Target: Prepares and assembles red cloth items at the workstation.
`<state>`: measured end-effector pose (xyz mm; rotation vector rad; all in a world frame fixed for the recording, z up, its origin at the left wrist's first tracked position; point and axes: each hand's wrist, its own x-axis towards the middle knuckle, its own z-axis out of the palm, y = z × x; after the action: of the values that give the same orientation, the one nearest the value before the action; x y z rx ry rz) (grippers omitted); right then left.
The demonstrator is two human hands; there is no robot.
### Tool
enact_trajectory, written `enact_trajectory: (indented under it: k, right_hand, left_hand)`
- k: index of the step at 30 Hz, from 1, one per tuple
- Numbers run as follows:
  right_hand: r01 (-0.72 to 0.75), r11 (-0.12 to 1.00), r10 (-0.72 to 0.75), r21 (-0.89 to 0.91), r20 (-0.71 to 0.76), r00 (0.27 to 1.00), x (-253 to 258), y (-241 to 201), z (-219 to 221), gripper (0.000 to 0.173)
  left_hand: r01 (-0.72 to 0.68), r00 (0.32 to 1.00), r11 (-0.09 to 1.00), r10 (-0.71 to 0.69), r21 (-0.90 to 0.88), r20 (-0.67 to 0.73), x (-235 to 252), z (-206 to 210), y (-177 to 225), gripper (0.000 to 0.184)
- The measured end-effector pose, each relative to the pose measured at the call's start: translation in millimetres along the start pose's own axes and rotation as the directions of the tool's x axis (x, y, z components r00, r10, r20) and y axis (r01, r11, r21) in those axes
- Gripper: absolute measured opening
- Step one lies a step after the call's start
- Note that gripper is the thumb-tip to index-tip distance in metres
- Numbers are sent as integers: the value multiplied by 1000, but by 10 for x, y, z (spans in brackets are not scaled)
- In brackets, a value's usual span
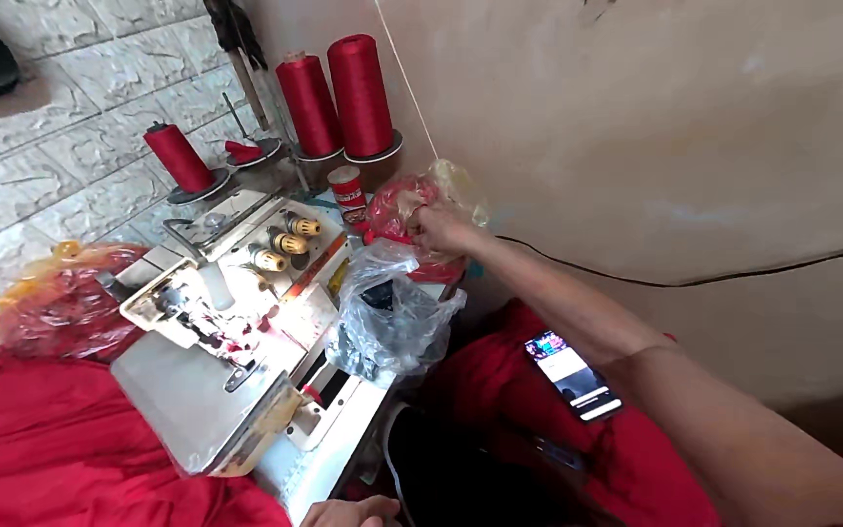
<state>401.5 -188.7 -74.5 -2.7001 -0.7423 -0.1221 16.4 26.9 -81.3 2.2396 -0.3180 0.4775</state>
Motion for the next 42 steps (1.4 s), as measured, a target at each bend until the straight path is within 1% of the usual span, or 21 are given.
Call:
enact_trajectory:
  k: [2, 3, 6, 10, 12, 14, 16, 18, 20, 22, 24, 26, 28, 30, 32, 34, 35, 36, 38, 39, 42]
  right_hand:
    - [26, 994, -15, 103, -102, 995, 38, 73, -15, 18]
    - [38, 987, -10, 159, -171, 985, 46, 108, -50, 21]
    - [43, 953, 49, 299, -294, 955, 58, 187, -199, 29]
    - [104, 845, 104, 525, -352, 930, 163, 309, -290, 28]
    - [114, 771, 133, 627, -333, 933, 220, 332, -339, 27]
    - [121, 729, 118, 674, -298, 947, 241, 342, -382, 25]
    - [128, 749, 54, 650, -253, 966, 254, 338, -453, 22]
    - [91, 836, 19, 540, -194, 981, 273, 310, -528, 22]
    - [46, 881, 32, 471, -156, 987, 279, 262, -602, 26]
    - [1, 917, 45, 399, -106, 993, 305, 251, -629, 24]
    - [-107, 961, 110, 256, 4, 994, 334, 230, -641, 26]
    - [-177, 962, 168, 209, 58, 984, 353, 225, -658, 23]
    - [-170, 954, 162, 246, 52, 985, 354, 224, -717, 19]
    - [-82, 939, 87, 334, 2, 996, 340, 249, -781, 17]
    - [5, 910, 23, 415, -62, 998, 338, 285, -812, 17]
    - [33, 906, 3, 422, -84, 996, 369, 315, -765, 22]
    - [39, 906, 2, 422, -95, 995, 380, 319, -736, 26]
    - [40, 889, 9, 455, -103, 995, 381, 313, -738, 24]
    - [26, 816, 64, 577, -135, 989, 358, 251, -820, 10]
    - [19, 786, 102, 618, -159, 982, 349, 218, -844, 8]
    - [5, 802, 137, 597, -192, 972, 372, 219, -855, 12]
  left_hand:
    - [19, 1000, 1000, -19, 16, 19, -16, 3, 2, 47]
    - [28, 999, 999, -29, 19, 20, -32, 7, -3, 44]
    - [54, 998, 998, -54, 26, 13, -60, 24, -33, 40]
    - [66, 997, 997, -68, 39, 41, -69, 59, -94, 38]
    - [53, 996, 997, -57, 61, 66, -66, 85, -137, 38]
    - [58, 995, 994, -65, 90, 81, -81, 119, -163, 36]
    - [78, 991, 990, -90, 116, 97, -106, 150, -175, 35]
    - [96, 987, 987, -110, 128, 113, -141, 171, -193, 36]
    - [114, 985, 986, -128, 124, 119, -168, 191, -210, 36]
    - [130, 982, 985, -145, 117, 124, -199, 211, -220, 35]
    - [148, 978, 982, -162, 114, 131, -226, 217, -224, 35]
    - [167, 975, 980, -180, 108, 131, -254, 229, -243, 36]
    - [186, 971, 977, -199, 105, 134, -281, 244, -271, 36]
    - [202, 966, 974, -215, 103, 143, -296, 251, -292, 36]
    - [213, 962, 972, -226, 97, 153, -304, 256, -310, 37]
    - [205, 964, 975, -217, 88, 155, -312, 267, -310, 37]
    - [199, 966, 976, -211, 89, 151, -312, 268, -304, 37]
    - [195, 968, 977, -206, 89, 146, -310, 268, -301, 37]
    - [203, 967, 976, -213, 80, 140, -317, 272, -298, 37]
    - [208, 966, 975, -217, 80, 138, -323, 281, -302, 36]
    - [217, 964, 974, -224, 66, 142, -330, 282, -304, 35]
